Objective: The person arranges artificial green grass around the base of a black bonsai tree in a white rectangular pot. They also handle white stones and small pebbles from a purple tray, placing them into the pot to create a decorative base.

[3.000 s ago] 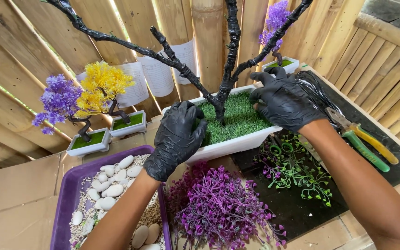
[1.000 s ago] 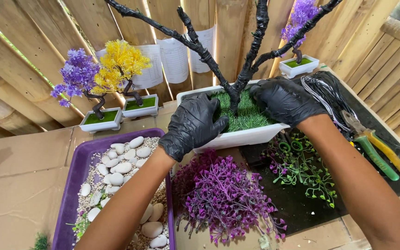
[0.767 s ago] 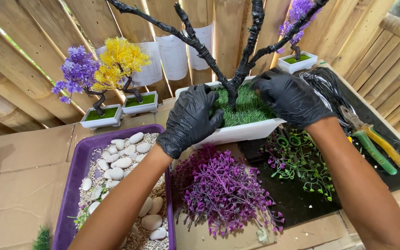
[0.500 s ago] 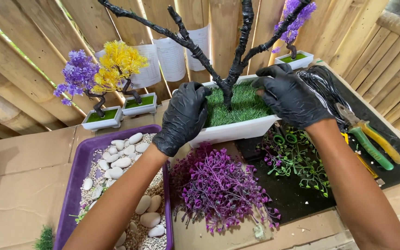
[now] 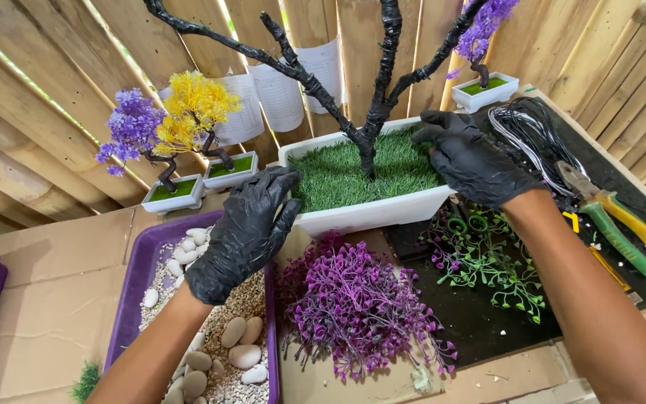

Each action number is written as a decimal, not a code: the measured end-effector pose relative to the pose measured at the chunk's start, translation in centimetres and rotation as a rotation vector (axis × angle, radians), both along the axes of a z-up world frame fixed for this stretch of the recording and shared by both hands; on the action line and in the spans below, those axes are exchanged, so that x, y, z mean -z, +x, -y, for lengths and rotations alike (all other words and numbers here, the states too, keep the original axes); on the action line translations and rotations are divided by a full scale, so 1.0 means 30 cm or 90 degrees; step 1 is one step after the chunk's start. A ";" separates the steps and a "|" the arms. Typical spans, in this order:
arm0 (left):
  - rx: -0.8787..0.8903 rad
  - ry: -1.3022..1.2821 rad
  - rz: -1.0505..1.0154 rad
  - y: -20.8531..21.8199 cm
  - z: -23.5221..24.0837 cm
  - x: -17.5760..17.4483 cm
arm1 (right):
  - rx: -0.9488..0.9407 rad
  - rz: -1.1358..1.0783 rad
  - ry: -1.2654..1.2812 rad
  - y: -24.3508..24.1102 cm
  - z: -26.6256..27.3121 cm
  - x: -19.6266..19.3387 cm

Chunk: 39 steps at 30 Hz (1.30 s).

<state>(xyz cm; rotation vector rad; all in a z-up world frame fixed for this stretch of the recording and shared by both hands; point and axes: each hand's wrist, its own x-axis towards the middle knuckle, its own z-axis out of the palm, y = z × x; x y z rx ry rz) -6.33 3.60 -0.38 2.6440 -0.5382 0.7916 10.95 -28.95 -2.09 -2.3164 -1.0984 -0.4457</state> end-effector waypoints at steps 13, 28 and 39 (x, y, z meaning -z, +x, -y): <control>-0.083 0.172 -0.054 0.212 -0.106 0.138 | -0.021 -0.072 0.035 0.210 0.069 0.228; 0.080 0.147 0.011 0.252 0.006 -0.044 | -0.125 -0.048 0.087 -0.021 -0.001 -0.033; 0.108 0.194 0.089 0.289 -0.015 0.043 | -0.121 -0.106 0.145 -0.005 -0.007 -0.008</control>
